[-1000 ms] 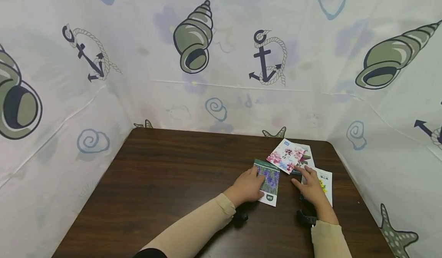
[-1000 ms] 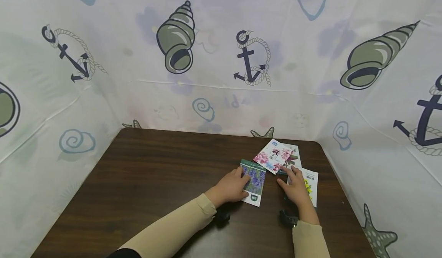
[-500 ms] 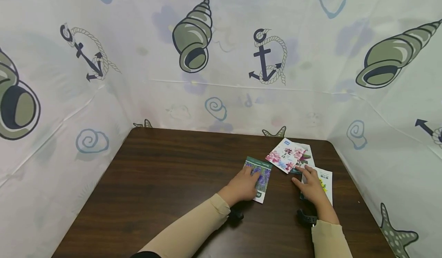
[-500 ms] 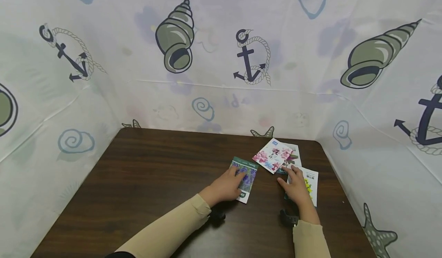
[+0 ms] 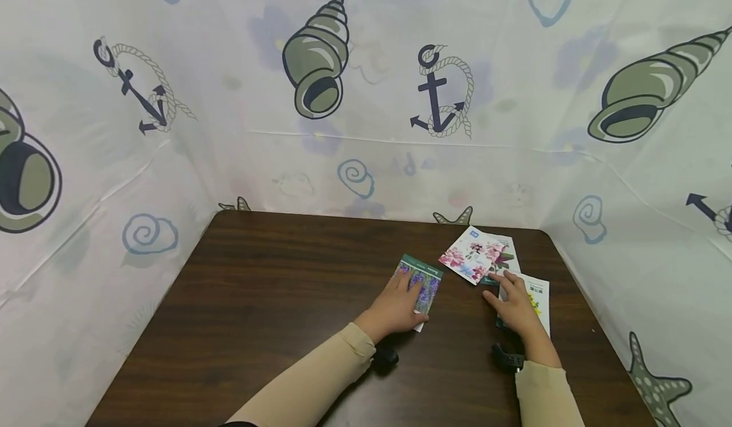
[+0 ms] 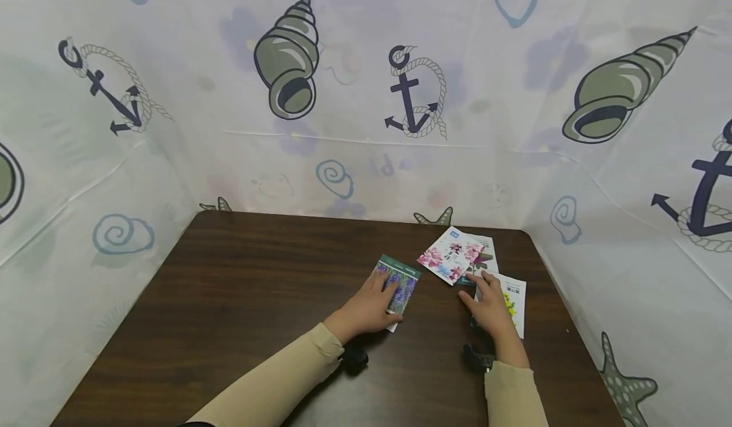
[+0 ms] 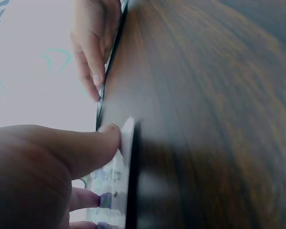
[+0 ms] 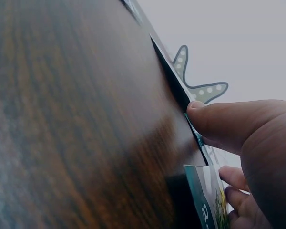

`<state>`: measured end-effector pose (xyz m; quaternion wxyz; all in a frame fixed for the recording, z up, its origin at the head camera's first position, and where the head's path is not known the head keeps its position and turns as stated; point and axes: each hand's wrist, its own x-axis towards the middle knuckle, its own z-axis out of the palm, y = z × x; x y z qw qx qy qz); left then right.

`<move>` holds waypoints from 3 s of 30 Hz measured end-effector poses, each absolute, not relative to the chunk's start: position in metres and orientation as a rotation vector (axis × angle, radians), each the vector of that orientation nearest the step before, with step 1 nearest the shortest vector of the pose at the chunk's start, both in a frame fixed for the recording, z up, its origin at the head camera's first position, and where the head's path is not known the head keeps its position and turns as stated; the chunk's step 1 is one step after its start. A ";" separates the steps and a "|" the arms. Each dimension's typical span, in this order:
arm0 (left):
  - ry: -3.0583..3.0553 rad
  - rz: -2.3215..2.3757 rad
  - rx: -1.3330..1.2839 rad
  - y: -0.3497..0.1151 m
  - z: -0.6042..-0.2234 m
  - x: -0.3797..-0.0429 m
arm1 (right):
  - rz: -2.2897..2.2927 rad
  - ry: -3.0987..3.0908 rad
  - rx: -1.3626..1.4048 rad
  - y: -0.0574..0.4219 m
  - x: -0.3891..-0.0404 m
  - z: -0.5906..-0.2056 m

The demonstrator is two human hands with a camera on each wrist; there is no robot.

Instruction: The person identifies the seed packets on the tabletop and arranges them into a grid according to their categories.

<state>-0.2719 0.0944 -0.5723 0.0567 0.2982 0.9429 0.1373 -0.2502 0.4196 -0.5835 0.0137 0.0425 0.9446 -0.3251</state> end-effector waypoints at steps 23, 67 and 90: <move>2.881 0.636 0.837 0.068 -0.581 -0.280 | -1.023 2.950 0.133 0.417 -0.249 -0.583; 2.809 0.801 0.527 0.002 -0.602 -0.333 | -1.001 2.931 0.141 0.419 -0.251 -0.583; 2.827 0.821 0.436 -0.037 -0.599 -0.356 | -1.018 2.914 0.171 0.419 -0.248 -0.585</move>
